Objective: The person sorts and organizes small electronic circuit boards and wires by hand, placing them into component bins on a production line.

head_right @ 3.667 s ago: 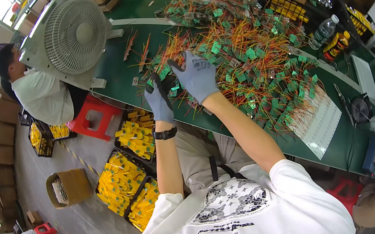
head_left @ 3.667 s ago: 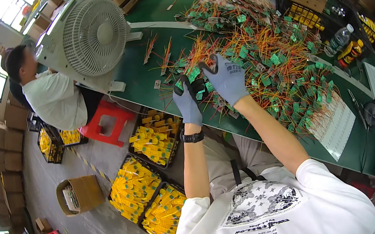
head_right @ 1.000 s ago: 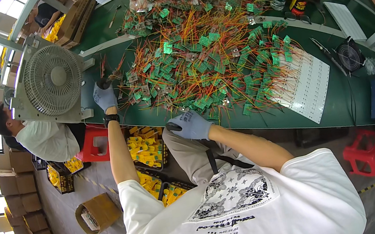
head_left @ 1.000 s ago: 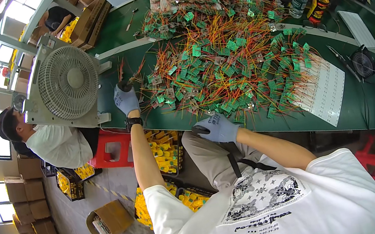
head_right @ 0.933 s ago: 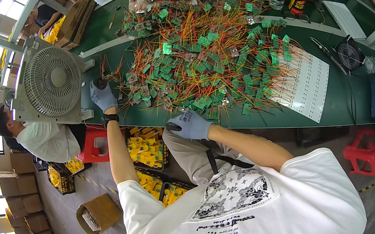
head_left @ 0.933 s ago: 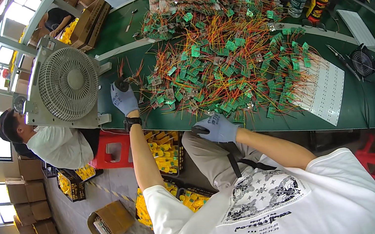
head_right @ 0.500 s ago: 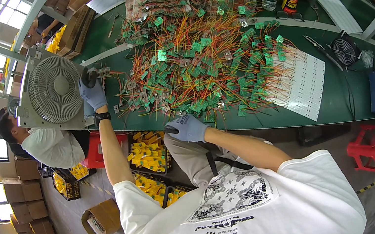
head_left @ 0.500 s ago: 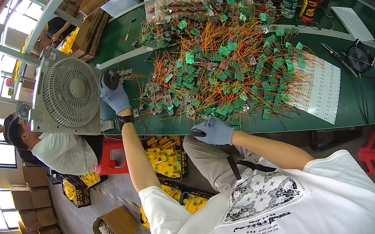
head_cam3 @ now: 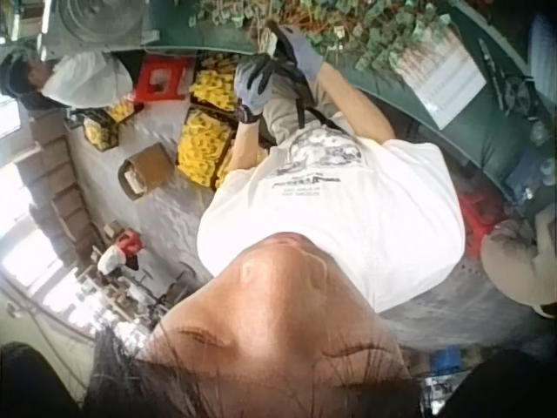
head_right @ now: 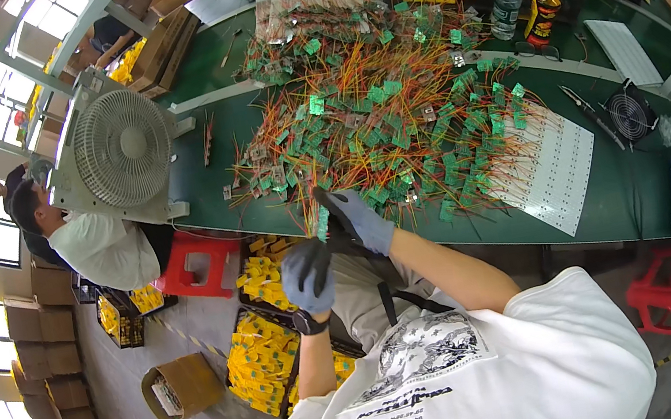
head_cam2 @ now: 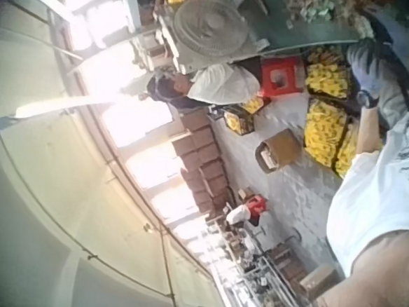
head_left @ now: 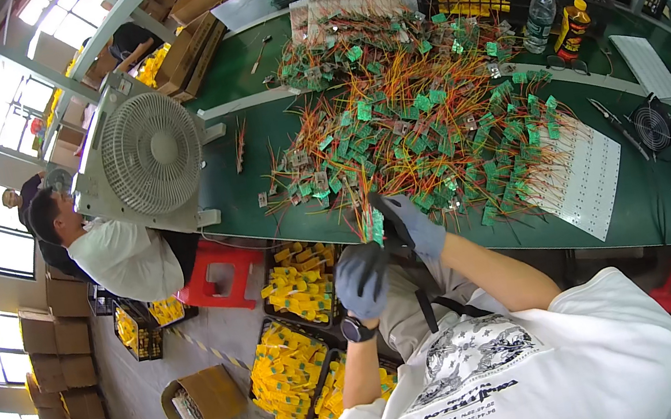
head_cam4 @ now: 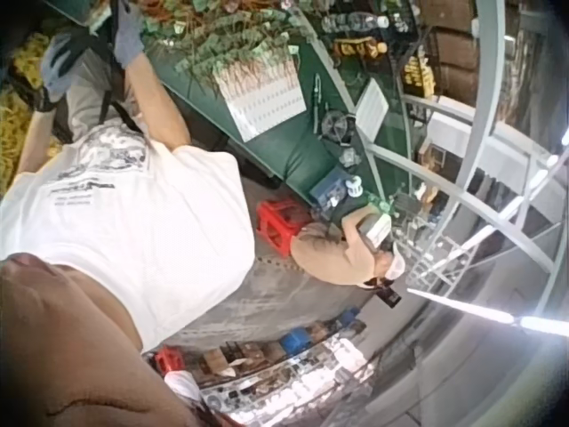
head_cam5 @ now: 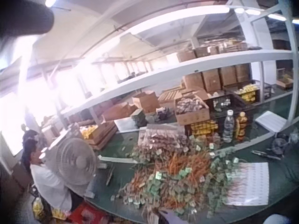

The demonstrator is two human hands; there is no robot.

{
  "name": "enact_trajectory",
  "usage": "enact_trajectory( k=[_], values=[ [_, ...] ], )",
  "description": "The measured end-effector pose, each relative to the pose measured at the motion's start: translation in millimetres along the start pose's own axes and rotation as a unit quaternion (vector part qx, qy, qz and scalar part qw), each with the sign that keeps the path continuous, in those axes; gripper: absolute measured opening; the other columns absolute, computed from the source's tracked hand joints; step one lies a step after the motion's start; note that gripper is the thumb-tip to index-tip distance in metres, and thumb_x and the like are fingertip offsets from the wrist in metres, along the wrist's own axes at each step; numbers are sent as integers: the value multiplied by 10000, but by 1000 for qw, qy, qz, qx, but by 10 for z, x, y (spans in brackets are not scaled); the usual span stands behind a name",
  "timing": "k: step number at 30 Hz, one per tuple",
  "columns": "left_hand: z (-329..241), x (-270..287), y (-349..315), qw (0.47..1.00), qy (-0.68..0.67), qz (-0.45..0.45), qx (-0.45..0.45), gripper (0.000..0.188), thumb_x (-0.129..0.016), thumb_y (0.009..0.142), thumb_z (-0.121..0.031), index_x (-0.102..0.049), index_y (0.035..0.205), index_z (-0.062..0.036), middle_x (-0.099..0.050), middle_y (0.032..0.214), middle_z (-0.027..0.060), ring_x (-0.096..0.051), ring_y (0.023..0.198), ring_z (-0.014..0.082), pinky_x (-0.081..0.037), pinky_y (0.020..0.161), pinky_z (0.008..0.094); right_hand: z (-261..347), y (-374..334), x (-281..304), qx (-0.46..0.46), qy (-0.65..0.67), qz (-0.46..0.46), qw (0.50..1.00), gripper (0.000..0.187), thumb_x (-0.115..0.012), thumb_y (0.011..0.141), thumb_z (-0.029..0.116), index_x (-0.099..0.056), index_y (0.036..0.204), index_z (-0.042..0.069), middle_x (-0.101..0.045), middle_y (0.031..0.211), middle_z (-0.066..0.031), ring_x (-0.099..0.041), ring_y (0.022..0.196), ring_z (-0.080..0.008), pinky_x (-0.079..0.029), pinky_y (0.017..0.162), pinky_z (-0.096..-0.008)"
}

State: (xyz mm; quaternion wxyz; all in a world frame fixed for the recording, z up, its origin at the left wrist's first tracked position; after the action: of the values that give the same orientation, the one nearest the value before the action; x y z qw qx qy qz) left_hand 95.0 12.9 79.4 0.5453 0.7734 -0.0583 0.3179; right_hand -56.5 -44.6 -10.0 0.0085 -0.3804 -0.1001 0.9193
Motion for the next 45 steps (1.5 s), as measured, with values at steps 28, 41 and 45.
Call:
enact_trajectory(
  k=[28, 41, 45],
  values=[
    [-174, -397, -1017, 647, -399, -137, 635, 260, -642, 862, -11, -616, 1118, 21, -644, 859, 25, -560, 667, 61, -420, 541, 210, 77, -877, -145, 200, -720, 4, 664, 314, -623, 843, 355, -622, 1000, 82, -631, 776, -134, -626, 752, -345, -478, 700, -436],
    [1146, -809, -218, 599, -467, -302, 576, 350, -566, 875, 90, -555, 1219, 29, -655, 1043, 95, -650, 867, 173, -529, 740, 263, 610, 313, -687, 203, -694, -157, 673, 380, -671, 846, 347, -602, 993, 3, -666, 921, -177, -633, 918, -342, -491, 781, -391],
    [1273, -839, -362, 643, -482, -226, 551, 323, -577, 867, 69, -582, 1188, 29, -658, 1062, 102, -657, 878, 170, -560, 744, 275, 491, 305, -554, 107, -562, -30, 820, 271, -620, 899, 284, -618, 888, 13, -639, 720, -110, -634, 645, -195, -469, 585, -320]
  ],
)
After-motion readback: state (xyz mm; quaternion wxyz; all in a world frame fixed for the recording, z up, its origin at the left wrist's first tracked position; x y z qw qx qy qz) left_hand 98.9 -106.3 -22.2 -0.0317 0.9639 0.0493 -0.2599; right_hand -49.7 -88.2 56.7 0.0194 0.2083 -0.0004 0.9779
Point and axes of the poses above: each hand's wrist, its own y-axis towards the middle knuckle, its own x-axis out of the back of the hand, z = x × y, the point moved 3 cm from there along y, towards the middle knuckle
